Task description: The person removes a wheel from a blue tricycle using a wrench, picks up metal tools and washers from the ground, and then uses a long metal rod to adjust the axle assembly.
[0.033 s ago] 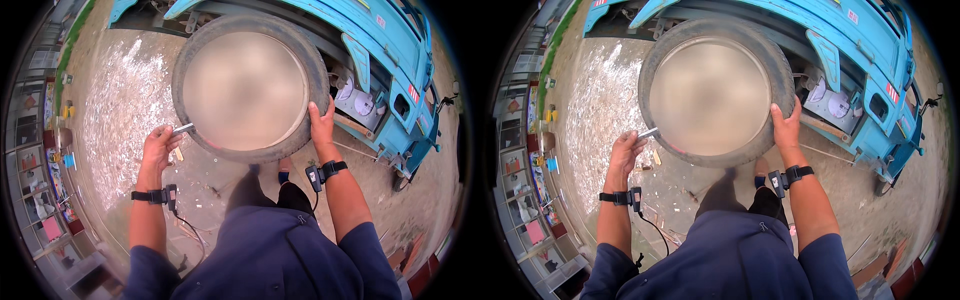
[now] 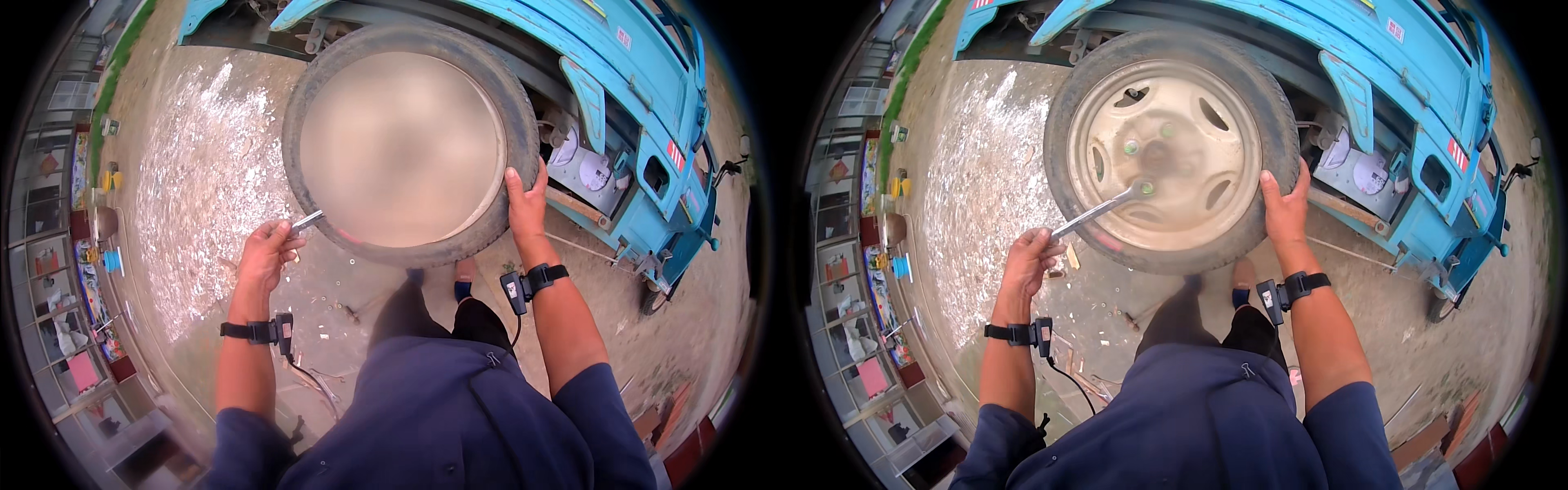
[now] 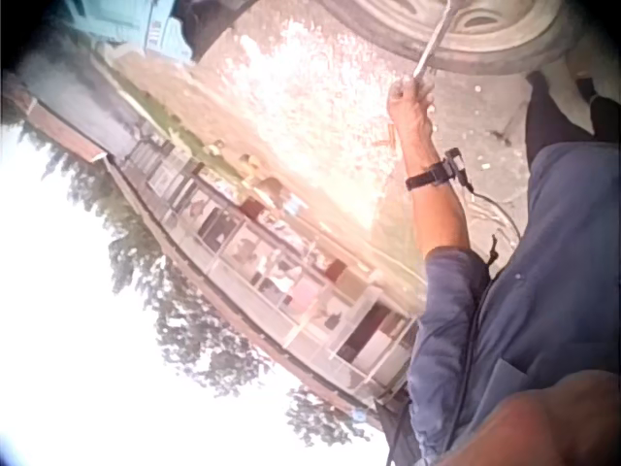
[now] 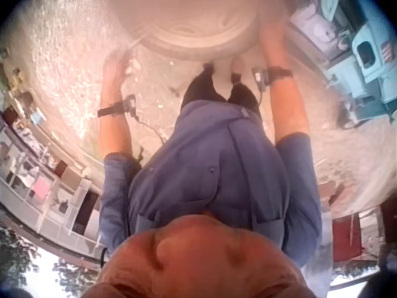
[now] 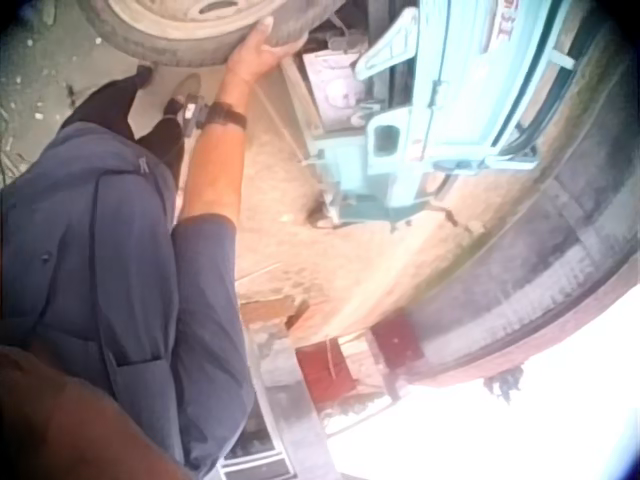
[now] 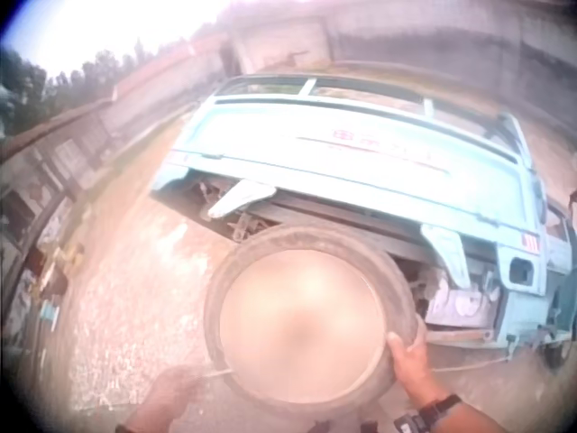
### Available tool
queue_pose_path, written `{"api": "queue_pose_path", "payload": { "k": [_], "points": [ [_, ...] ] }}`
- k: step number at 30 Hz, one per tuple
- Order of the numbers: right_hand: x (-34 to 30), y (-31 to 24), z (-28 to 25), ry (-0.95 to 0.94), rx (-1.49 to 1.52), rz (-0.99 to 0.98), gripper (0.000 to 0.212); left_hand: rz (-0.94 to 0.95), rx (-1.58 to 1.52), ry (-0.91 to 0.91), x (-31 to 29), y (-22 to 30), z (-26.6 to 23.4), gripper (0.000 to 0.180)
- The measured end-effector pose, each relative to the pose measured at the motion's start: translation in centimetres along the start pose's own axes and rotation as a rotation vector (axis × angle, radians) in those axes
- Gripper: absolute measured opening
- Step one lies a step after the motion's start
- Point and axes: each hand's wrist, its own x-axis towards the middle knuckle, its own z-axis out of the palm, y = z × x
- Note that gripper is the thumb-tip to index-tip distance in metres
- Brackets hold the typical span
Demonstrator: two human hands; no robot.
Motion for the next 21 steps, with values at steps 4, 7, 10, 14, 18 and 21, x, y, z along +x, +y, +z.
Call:
{"api": "queue_pose_path", "payload": {
  "k": [4, 7, 10, 14, 18, 21],
  "points": [
    [0.2, 0.1, -0.8, -0.022, -0.051, -0.003, 0.089, -0.179, 0.184, -0.306, -4.8, -4.3, 1.3, 0.022],
    [1.0, -0.1, -1.4, -0.027, -0.200, -0.078, 0.086, -0.200, 0.318, -0.615, -7.2, -6.2, 5.8, 0.024],
    [0.5, -2.7, -1.5, 0.015, -0.445, -0.307, 0.079, -0.284, 0.066, -0.785, -9.0, -5.8, 11.7, 0.028],
    [-2.3, -9.3, -2.7, -0.204, -0.569, -0.612, 0.064, -0.346, -0.230, -0.934, -9.6, -4.3, 18.0, 0.034],
    [-5.8, -11.9, -3.7, -0.766, -0.268, -0.195, 0.050, -0.325, -0.306, -0.924, -9.1, -3.6, 21.6, 0.039],
    [-7.3, -12.9, -4.3, -0.950, -0.102, 0.217, 0.041, -0.248, -0.252, -0.944, -8.9, -2.6, 21.8, 0.036]
  ]
}}
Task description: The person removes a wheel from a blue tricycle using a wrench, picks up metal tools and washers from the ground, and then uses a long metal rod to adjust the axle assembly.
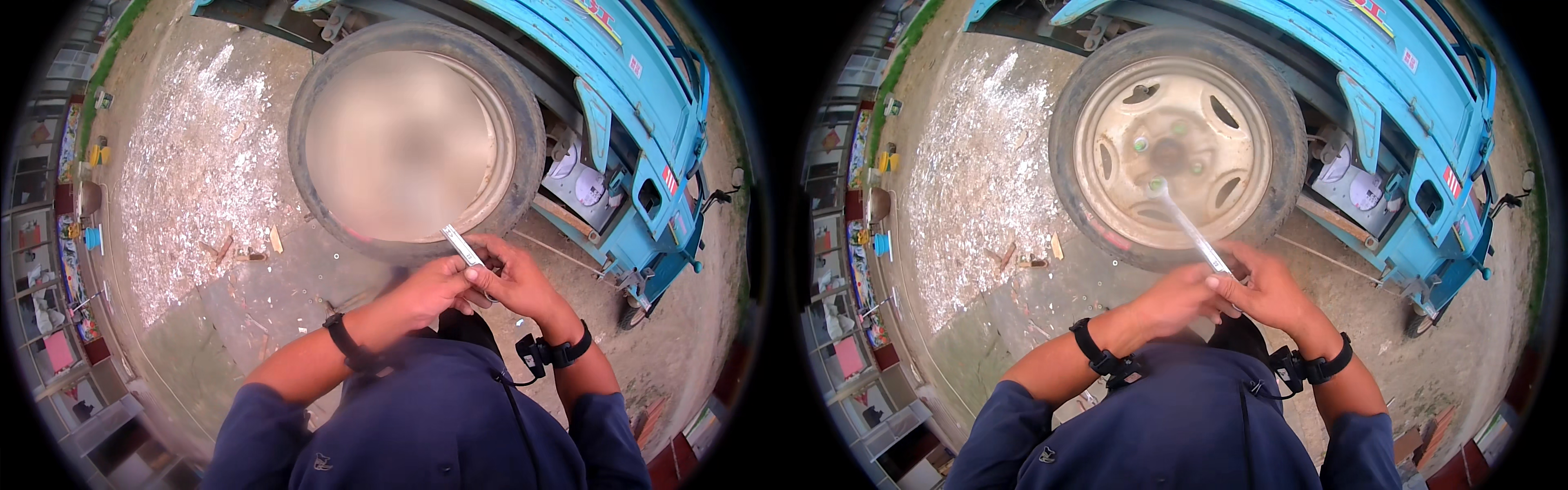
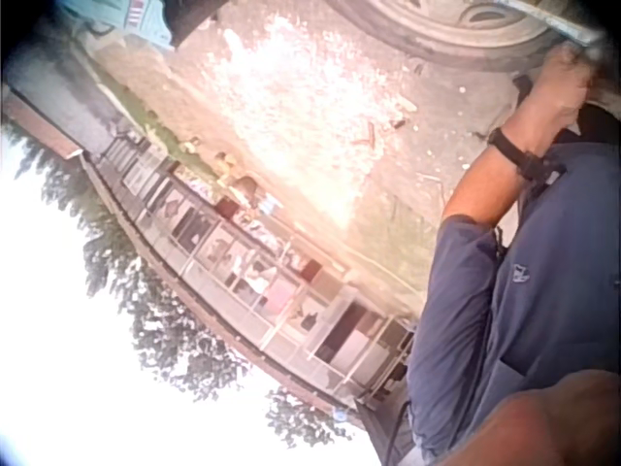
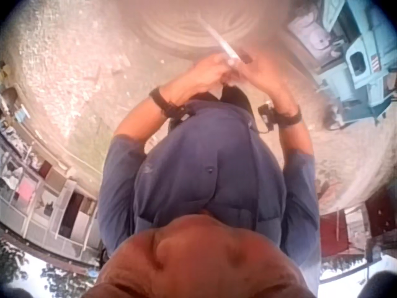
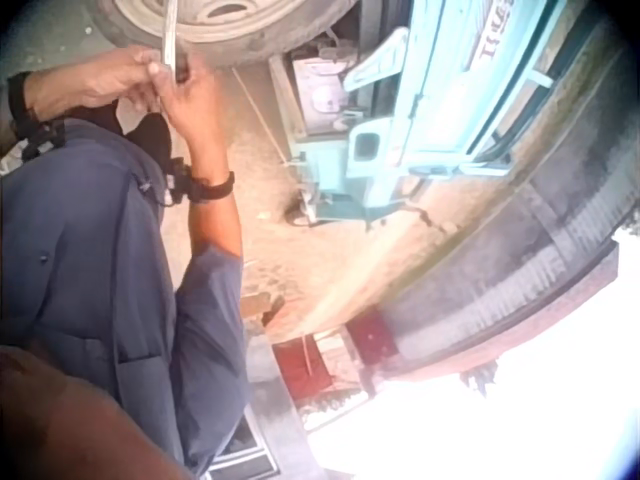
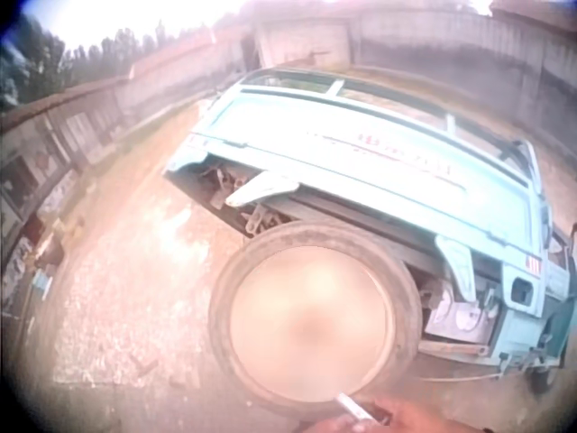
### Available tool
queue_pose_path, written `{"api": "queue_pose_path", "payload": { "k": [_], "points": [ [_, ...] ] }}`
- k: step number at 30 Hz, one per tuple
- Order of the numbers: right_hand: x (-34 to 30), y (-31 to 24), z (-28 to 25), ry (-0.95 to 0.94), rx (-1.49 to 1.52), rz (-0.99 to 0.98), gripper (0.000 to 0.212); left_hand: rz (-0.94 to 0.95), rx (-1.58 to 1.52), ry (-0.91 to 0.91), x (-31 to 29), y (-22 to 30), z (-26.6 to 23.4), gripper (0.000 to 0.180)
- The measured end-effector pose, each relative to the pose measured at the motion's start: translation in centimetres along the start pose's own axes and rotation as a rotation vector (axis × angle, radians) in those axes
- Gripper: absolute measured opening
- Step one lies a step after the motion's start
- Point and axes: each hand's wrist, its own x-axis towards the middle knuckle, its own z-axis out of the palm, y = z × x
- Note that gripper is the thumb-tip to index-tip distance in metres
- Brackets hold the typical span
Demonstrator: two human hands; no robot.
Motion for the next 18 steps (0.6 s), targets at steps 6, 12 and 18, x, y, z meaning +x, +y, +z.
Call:
{"api": "queue_pose_path", "payload": {
  "k": [6, 12, 18],
  "points": [
    [-0.7, -0.4, -2.6, -0.096, 0.152, 0.147, 0.035, 0.096, 0.497, 0.477, -0.6, 1.1, -5.3, 0.031],
    [-0.6, -0.4, -5.2, 0.292, 0.141, -0.038, 0.019, 0.670, 1.360, 0.910, -1.5, 1.6, -11.9, 0.022],
    [-1.5, -5.3, -7.6, 0.368, -0.155, -0.315, 0.015, 0.776, 1.548, 0.884, 0.6, 5.8, -10.0, 0.030]
  ]
}}
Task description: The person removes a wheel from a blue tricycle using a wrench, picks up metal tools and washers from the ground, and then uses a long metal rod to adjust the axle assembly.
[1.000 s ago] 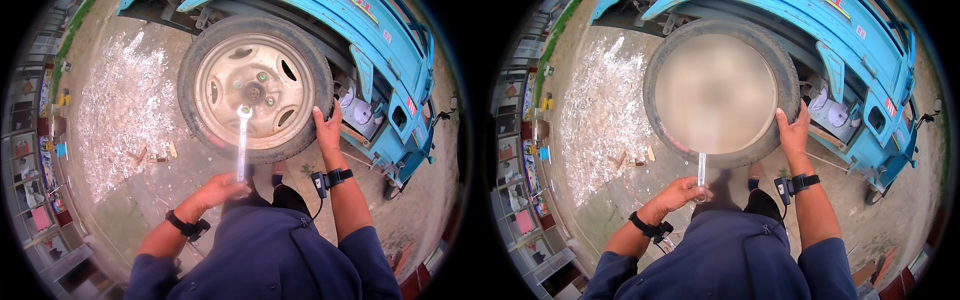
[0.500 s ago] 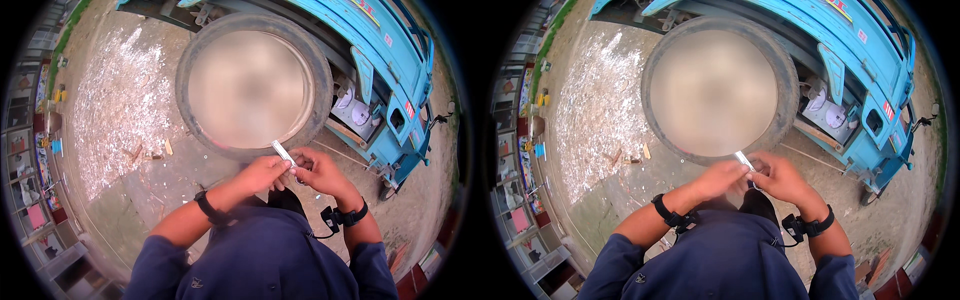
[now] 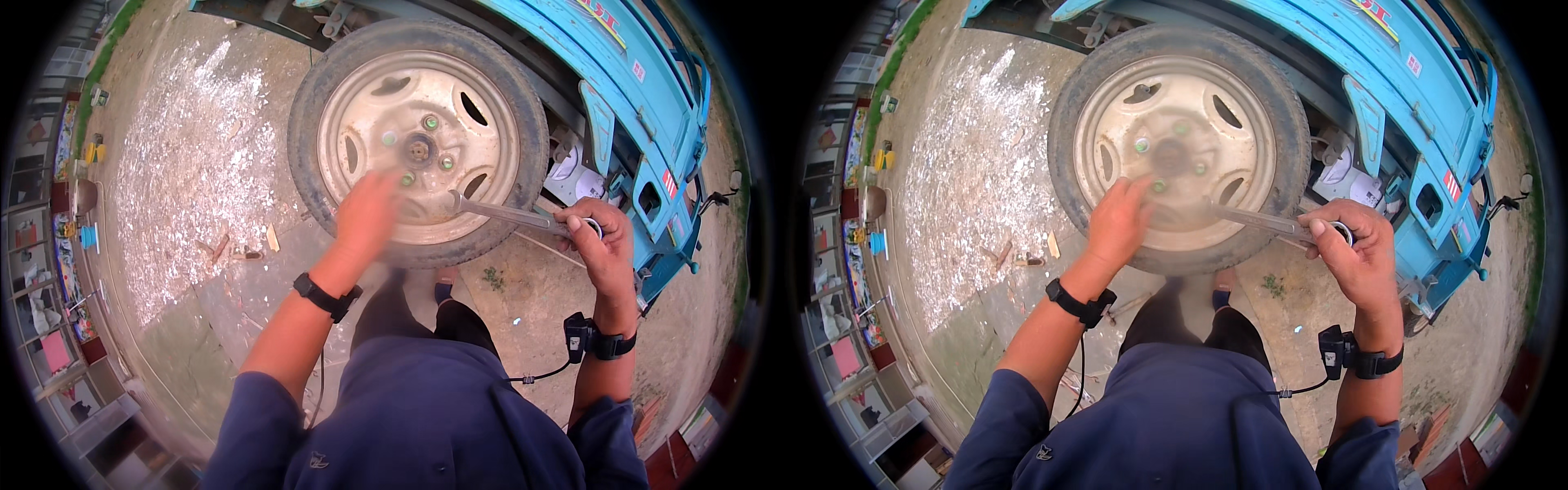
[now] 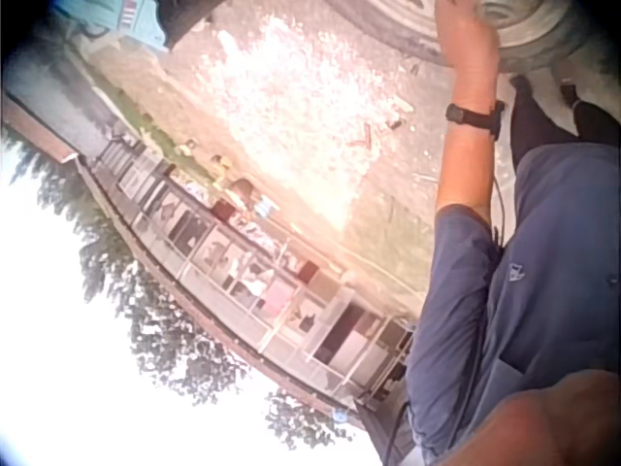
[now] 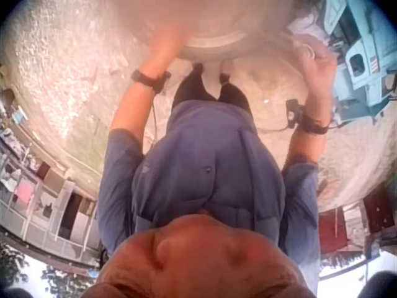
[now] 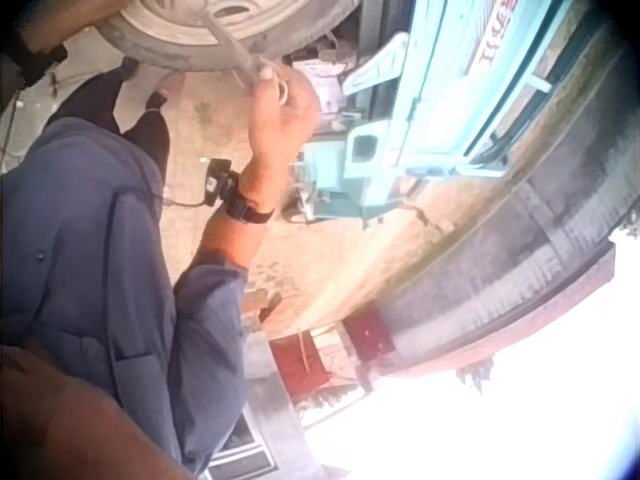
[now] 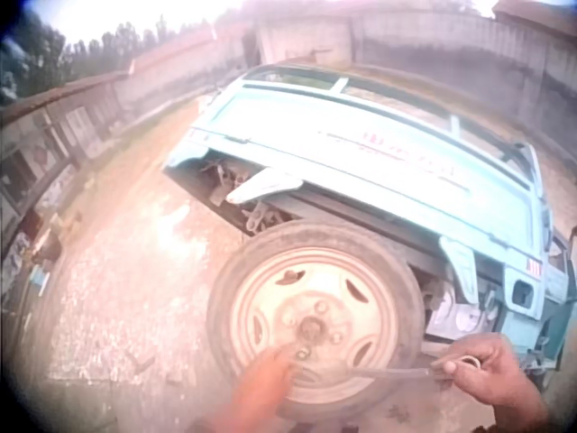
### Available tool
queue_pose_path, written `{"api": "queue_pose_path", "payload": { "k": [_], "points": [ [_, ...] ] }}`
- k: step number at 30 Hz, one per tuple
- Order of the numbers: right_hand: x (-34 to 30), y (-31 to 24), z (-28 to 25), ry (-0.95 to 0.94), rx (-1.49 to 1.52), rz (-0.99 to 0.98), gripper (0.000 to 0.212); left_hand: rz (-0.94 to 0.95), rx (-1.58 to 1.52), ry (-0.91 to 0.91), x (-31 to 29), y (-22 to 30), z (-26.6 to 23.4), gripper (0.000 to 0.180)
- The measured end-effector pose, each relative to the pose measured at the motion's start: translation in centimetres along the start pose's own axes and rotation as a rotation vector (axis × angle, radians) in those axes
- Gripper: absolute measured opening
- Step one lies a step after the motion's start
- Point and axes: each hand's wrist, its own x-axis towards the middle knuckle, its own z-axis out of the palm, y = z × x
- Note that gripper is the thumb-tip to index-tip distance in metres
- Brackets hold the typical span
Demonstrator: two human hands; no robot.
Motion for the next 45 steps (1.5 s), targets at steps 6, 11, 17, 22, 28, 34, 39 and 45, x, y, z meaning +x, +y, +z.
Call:
{"api": "queue_pose_path", "payload": {
  "k": [6, 11, 17, 22, 28, 34, 39, 45],
  "points": [
    [-1.0, -0.5, -1.7, 0.048, -0.014, 0.022, 0.017, 0.084, 0.174, -0.155, 1.8, -0.1, 0.7, 0.024],
    [-2.5, 0.9, -2.0, 0.094, 0.032, 0.078, 0.016, 0.269, 0.101, -0.017, 2.4, -1.8, 1.8, 0.020],
    [-4.0, 2.0, -2.4, 0.101, 0.090, 0.104, 0.017, 0.203, 0.162, -0.058, 2.9, -1.5, 1.7, 0.022],
    [-4.9, 2.7, -2.2, 0.145, 0.123, 0.129, 0.018, 0.311, 0.209, -0.098, 2.7, -1.4, 1.1, 0.022],
    [-5.1, 2.9, -2.0, 0.144, 0.106, 0.138, 0.019, 0.308, 0.169, -0.112, 3.2, -2.6, 1.9, 0.019],
    [-5.5, 3.1, -1.8, 0.168, 0.125, 0.131, 0.020, 0.256, 0.168, -0.101, 3.3, -1.8, 1.7, 0.021],
    [-5.5, 3.3, -1.6, 0.177, 0.127, 0.126, 0.020, 0.371, 0.103, -0.113, 3.3, -2.0, 0.7, 0.025],
    [-5.5, 3.3, -1.5, 0.182, 0.127, 0.133, 0.019, 0.147, 0.140, -0.150, 3.2, -2.2, 1.9, 0.024]
  ]
}}
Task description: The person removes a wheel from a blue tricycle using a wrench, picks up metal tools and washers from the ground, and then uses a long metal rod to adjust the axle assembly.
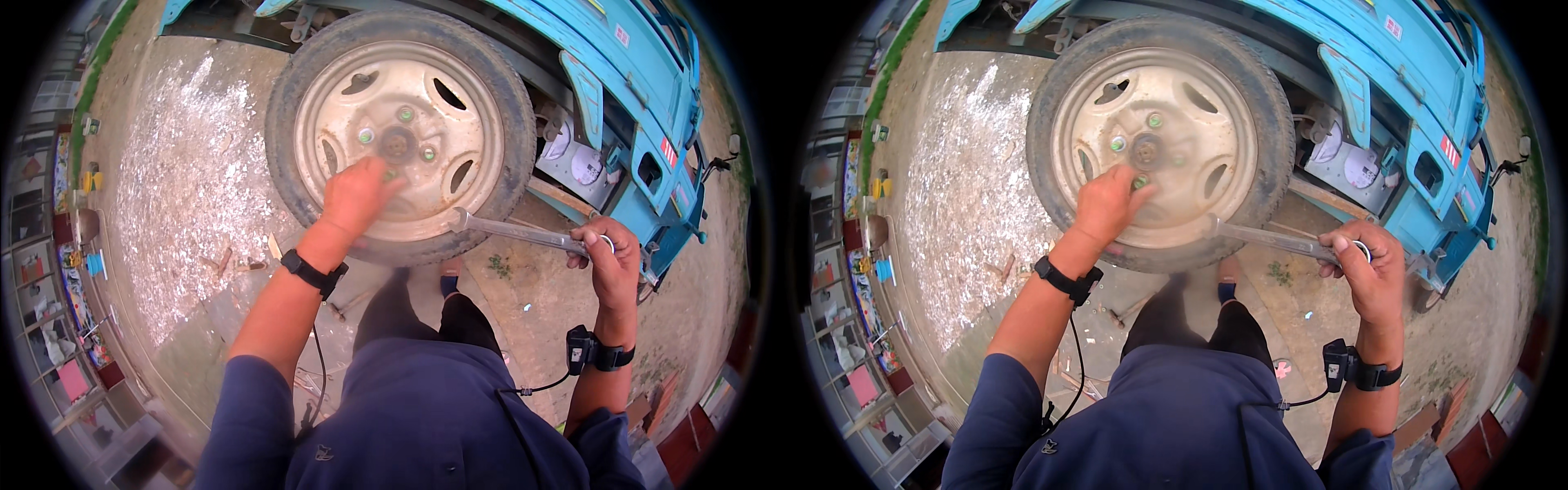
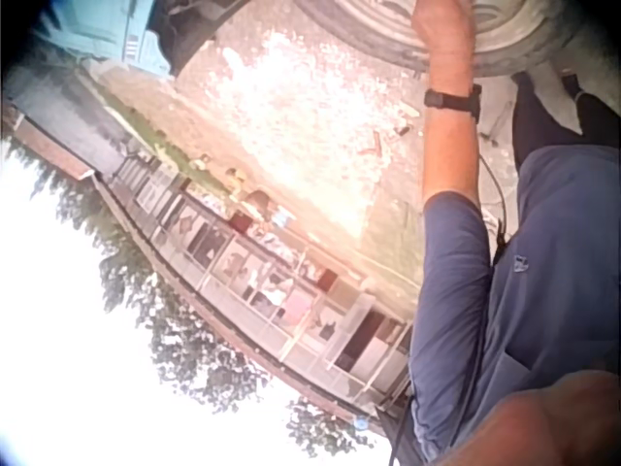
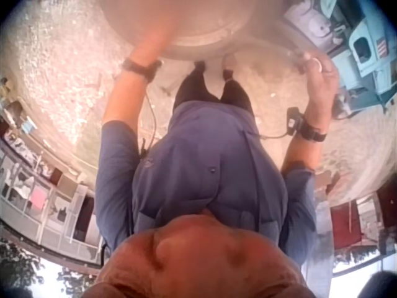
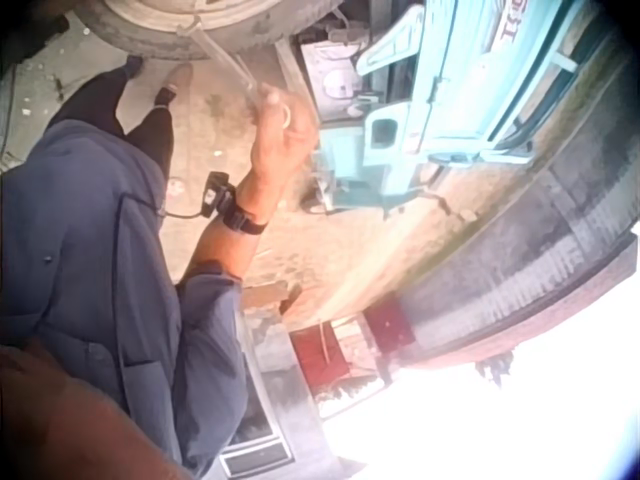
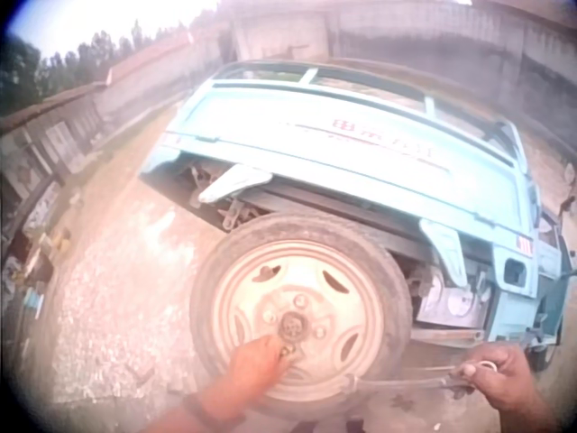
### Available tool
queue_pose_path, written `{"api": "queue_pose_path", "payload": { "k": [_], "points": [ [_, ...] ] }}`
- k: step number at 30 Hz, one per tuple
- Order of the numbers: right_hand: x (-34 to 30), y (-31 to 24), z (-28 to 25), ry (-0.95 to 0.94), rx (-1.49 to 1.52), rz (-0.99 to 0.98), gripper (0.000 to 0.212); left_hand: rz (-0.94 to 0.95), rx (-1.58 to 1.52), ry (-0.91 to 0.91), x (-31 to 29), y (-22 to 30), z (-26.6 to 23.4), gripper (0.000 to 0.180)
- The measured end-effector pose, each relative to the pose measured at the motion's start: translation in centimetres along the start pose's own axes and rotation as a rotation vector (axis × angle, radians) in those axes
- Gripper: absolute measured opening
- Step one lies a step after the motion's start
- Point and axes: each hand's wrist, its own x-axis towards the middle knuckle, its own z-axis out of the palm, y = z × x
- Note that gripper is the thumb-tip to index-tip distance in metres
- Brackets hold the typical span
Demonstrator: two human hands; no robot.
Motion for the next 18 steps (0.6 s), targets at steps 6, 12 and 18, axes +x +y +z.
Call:
{"api": "queue_pose_path", "payload": {
  "k": [6, 12, 18],
  "points": [
    [0.1, 0.1, 0.2, -0.001, 0.004, 0.000, 0.020, 0.132, -0.029, 0.007, -0.3, 0.1, -1.2, 0.026],
    [0.2, 0.2, 0.5, -0.008, 0.015, 0.008, 0.020, 0.025, -0.067, 0.030, -0.1, 0.5, -1.0, 0.025],
    [0.3, 0.4, 0.5, -0.010, 0.010, 0.015, 0.020, 0.163, -0.054, 0.034, -0.3, -0.2, -1.1, 0.023]
  ]
}}
